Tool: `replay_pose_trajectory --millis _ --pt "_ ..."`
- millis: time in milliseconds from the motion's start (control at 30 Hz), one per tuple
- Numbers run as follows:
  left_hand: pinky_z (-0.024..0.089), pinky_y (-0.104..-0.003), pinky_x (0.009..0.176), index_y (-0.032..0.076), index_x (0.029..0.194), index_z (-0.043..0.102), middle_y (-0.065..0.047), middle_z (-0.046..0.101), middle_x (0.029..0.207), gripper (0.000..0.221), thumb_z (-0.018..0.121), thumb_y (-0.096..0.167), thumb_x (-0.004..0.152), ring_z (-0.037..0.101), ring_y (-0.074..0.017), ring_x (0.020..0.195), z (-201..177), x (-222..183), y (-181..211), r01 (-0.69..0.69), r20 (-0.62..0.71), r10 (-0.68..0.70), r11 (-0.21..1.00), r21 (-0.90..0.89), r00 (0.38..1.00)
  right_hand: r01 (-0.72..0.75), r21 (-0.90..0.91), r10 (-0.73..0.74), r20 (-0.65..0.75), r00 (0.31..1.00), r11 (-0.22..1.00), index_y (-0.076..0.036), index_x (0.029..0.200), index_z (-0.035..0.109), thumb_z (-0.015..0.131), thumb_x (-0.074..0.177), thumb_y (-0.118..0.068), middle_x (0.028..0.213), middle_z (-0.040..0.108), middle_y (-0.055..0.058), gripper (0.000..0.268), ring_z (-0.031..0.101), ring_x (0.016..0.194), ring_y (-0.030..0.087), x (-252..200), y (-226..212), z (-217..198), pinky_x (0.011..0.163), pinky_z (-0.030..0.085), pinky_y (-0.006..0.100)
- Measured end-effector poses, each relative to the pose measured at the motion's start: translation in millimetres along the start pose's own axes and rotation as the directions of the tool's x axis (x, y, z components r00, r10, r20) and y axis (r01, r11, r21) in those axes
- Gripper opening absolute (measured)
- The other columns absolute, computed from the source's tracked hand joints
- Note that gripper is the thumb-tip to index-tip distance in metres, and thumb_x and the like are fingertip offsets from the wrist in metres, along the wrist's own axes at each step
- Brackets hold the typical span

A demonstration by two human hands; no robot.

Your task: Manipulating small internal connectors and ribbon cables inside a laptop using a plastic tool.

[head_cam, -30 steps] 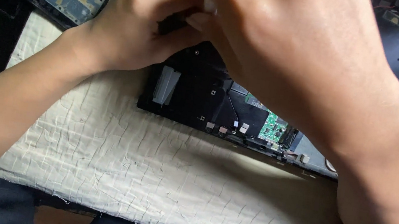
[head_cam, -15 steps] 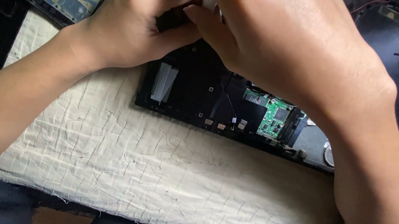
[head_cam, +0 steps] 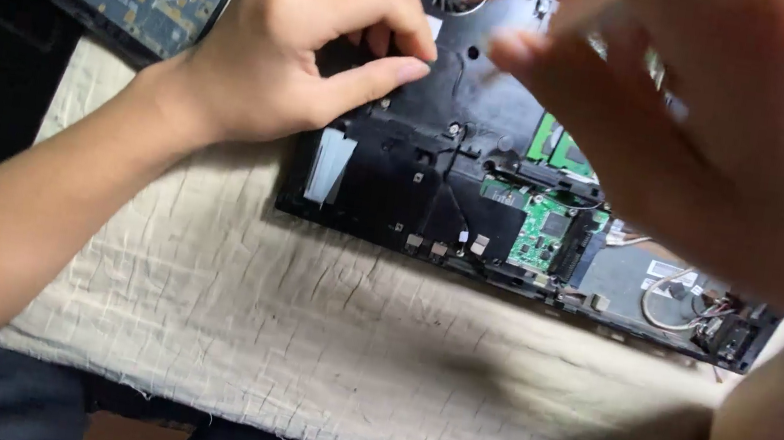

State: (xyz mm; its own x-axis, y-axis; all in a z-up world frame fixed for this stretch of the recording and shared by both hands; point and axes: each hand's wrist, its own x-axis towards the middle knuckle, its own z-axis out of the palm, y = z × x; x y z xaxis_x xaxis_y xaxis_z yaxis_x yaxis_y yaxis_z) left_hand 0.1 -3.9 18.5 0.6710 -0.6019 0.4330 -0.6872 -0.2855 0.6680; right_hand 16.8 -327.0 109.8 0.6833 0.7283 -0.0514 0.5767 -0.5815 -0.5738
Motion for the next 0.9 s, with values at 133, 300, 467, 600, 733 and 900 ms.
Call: replay_pose_trajectory --millis 133,300,467,600,733,900 --pt "0.043 -0.032 0.068 -0.010 0.099 0.069 -0.015 0.066 0.099 0.014 0.077 -0.020 0.095 0.055 -0.0223 0.077 0.4 9.8 9.0 0.064 0.019 -0.063 0.994 -0.083 0.998 -0.118 0.076 0.119 -0.006 0.993 0.990 0.004 0.126 0.053 0.070 0.090 0.002 0.097 0.075 0.016 0.040 0.077 0.064 0.016 -51.8 3.0 -5.4 0.038 0.062 0.022" --pt "0.045 -0.031 0.068 -0.009 0.098 0.070 -0.014 0.069 0.099 0.013 0.077 -0.019 0.094 0.058 -0.0215 0.077 2.7 11.1 6.3 0.062 0.011 -0.061 0.996 -0.063 0.998 -0.277 0.223 0.303 -0.090 0.949 0.935 0.005 0.129 0.051 0.066 0.083 0.007 0.097 0.074 0.014 0.048 0.079 0.074 0.015 -72.9 -42.2 48.8 0.054 0.063 0.021" --pt "0.047 -0.031 0.069 -0.012 0.104 0.070 -0.017 0.066 0.106 0.012 0.075 -0.020 0.097 0.057 -0.0215 0.078 5.8 14.3 24.9 0.097 0.065 -0.093 0.993 -0.063 0.994 -0.321 0.337 0.412 -0.250 0.876 0.885 0.012 0.122 0.053 0.065 0.081 0.013 0.105 0.074 0.015 0.043 0.072 0.077 0.018 -80.4 -30.3 76.9 0.070 0.053 0.027" --pt "0.045 -0.036 0.077 -0.001 0.093 0.071 -0.014 0.064 0.102 0.013 0.071 -0.013 0.087 0.054 -0.0248 0.087 39.8 11.4 57.2 0.047 0.007 -0.048 0.999 0.024 0.999 -0.111 0.219 0.181 -0.334 0.925 0.969 0.011 0.098 0.065 0.064 0.073 0.013 0.088 0.072 0.016 0.025 0.062 0.061 0.018 -63.3 -21.3 80.3 0.058 0.049 0.027" --pt "0.048 -0.038 0.088 0.003 0.100 0.074 -0.015 0.068 0.114 0.012 0.076 0.004 0.089 0.059 -0.0285 0.107 74.2 -6.2 85.0 -0.018 0.073 0.011 0.996 0.092 0.997 -0.013 0.199 0.087 -0.367 0.926 0.980 0.008 0.083 0.065 0.064 0.067 0.012 0.074 0.067 0.012 0.016 0.052 0.056 0.020 -59.4 -22.8 80.5 0.054 0.042 0.029" --pt "0.049 -0.039 0.099 0.005 0.121 0.073 -0.014 0.072 0.125 0.031 0.075 0.016 0.091 0.064 -0.0266 0.117 77.0 -8.0 85.2 -0.083 0.161 0.029 0.936 0.343 0.987 0.002 0.166 0.064 -0.393 0.917 0.986 0.008 0.086 0.065 0.079 0.081 0.010 0.073 0.068 0.012 0.015 0.053 0.054 0.018 -59.5 -21.1 84.4 0.051 0.041 0.028"
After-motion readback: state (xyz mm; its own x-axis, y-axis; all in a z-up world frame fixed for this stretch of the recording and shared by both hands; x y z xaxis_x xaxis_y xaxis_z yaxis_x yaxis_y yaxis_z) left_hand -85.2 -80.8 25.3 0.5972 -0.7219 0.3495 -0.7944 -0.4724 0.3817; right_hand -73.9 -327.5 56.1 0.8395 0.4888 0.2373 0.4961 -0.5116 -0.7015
